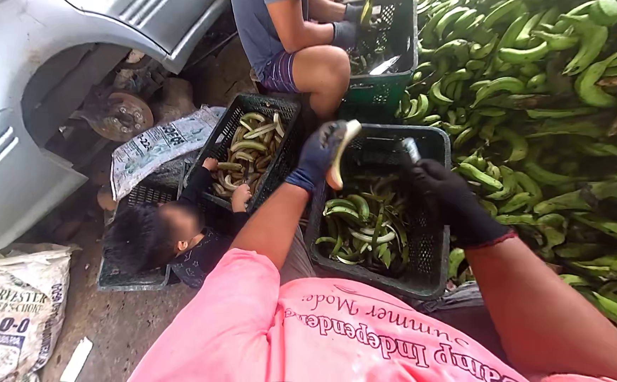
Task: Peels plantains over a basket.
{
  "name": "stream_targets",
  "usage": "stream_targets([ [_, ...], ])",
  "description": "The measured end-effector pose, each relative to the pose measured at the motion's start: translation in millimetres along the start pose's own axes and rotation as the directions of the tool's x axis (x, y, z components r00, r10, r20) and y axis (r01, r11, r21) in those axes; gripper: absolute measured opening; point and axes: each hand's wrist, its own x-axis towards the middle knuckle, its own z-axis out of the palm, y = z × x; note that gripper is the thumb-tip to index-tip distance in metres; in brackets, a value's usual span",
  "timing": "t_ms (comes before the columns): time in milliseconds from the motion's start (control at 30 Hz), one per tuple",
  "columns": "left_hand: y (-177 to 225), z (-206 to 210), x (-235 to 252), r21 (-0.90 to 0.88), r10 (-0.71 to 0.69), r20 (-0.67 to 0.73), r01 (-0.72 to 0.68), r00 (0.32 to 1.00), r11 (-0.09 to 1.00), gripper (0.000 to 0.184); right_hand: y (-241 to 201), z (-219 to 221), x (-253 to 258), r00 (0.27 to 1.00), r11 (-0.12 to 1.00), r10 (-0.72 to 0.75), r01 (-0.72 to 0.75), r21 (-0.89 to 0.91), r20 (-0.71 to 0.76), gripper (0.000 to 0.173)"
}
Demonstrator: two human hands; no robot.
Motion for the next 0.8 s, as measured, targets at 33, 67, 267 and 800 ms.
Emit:
stream_targets([
  [33, 4, -20, 7, 0.177, -0.011, -0.093, 0.027, 0.996, 0.984, 0.043, 0, -12, -3, 0.999, 0.999, 0.012, -0.013, -0.034, -0.043, 0.039],
  [67, 8, -40, 16, 0.345, -0.033, -0.185, 0.096, 0.982, 0.934, 0.046, 6, -21, -3, 0.996, 0.998, 0.022, -0.026, -0.056, -0.082, 0.040],
  [267, -6, -93, 74, 0.746, 0.084, -0.469, 0.344, 0.879, 0.571, 0.065, 33, -43, -10, 0.986, 0.994, 0.091, -0.083, 0.065, -0.142, 0.045],
  [800, -195, 190, -5, 0.668, -0.503, 0.738, -0.375, 0.450, 0.643, 0.048, 56, -57, -20, 0.998, 0.995, -0.064, 0.066, 0.079, -0.029, 0.074],
])
